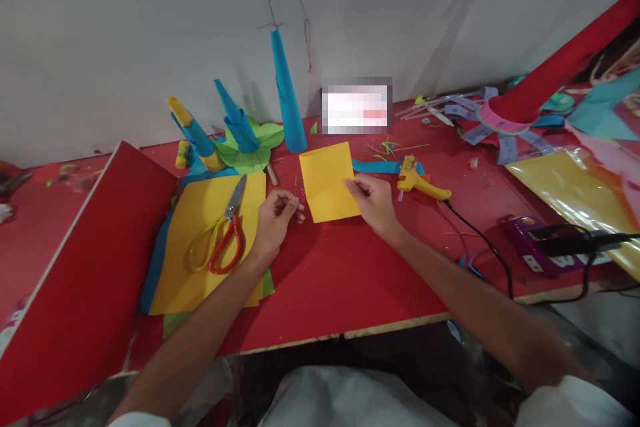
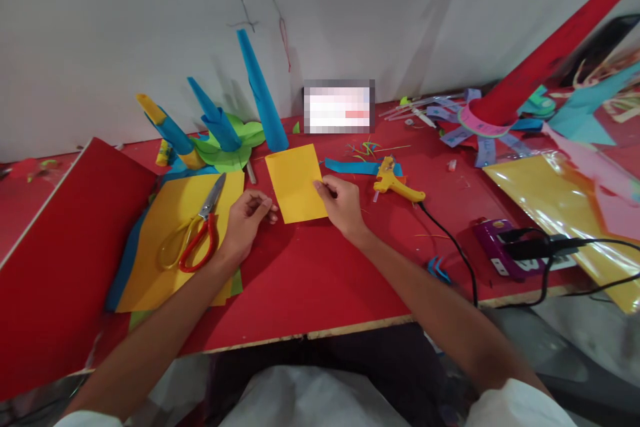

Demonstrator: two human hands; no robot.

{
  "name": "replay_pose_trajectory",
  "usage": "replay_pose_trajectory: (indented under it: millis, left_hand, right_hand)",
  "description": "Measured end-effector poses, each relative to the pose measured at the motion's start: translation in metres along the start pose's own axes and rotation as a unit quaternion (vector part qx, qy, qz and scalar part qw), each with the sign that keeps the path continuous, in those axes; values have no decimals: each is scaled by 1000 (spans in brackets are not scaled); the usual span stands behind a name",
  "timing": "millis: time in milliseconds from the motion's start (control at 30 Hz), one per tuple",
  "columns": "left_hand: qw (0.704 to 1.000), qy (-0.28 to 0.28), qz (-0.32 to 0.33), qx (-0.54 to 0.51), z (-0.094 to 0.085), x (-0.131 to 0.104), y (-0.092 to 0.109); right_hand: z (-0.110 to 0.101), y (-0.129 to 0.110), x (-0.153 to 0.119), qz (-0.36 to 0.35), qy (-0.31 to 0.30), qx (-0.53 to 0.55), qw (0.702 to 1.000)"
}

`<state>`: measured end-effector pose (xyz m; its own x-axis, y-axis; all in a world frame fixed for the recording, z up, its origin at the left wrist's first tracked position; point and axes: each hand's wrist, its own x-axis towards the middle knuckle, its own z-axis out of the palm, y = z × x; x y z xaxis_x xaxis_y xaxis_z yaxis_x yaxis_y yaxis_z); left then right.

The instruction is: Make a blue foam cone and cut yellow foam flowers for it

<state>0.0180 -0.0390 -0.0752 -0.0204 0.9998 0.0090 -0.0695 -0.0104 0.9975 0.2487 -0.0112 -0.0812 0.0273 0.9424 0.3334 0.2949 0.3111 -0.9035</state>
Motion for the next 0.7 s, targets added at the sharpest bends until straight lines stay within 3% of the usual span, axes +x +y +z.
replay_pose_trajectory:
  millis: [133, 267, 367, 533, 700]
  left_hand:
    - [1000, -6, 0, -29, -1, 2, 0]
    - [998, -53, -19, -19, 6, -2, -6]
    - [998, -39, -48, 15, 11, -6, -8]
    - [999, 21, -33, 2, 9, -6, -5]
    - [999, 24, 21, 4, -1, 0, -4]
  right_hand:
    - [-4, -1, 1, 8, -8, -3, 1000]
    - [4, -8, -5, 6, -103, -5, 995]
    - [10, -11, -10, -16, -157, -20, 987]
    - [10, -9, -9, -28, -162, -36, 986]
    - [7, -5, -4, -8, -155, -10, 988]
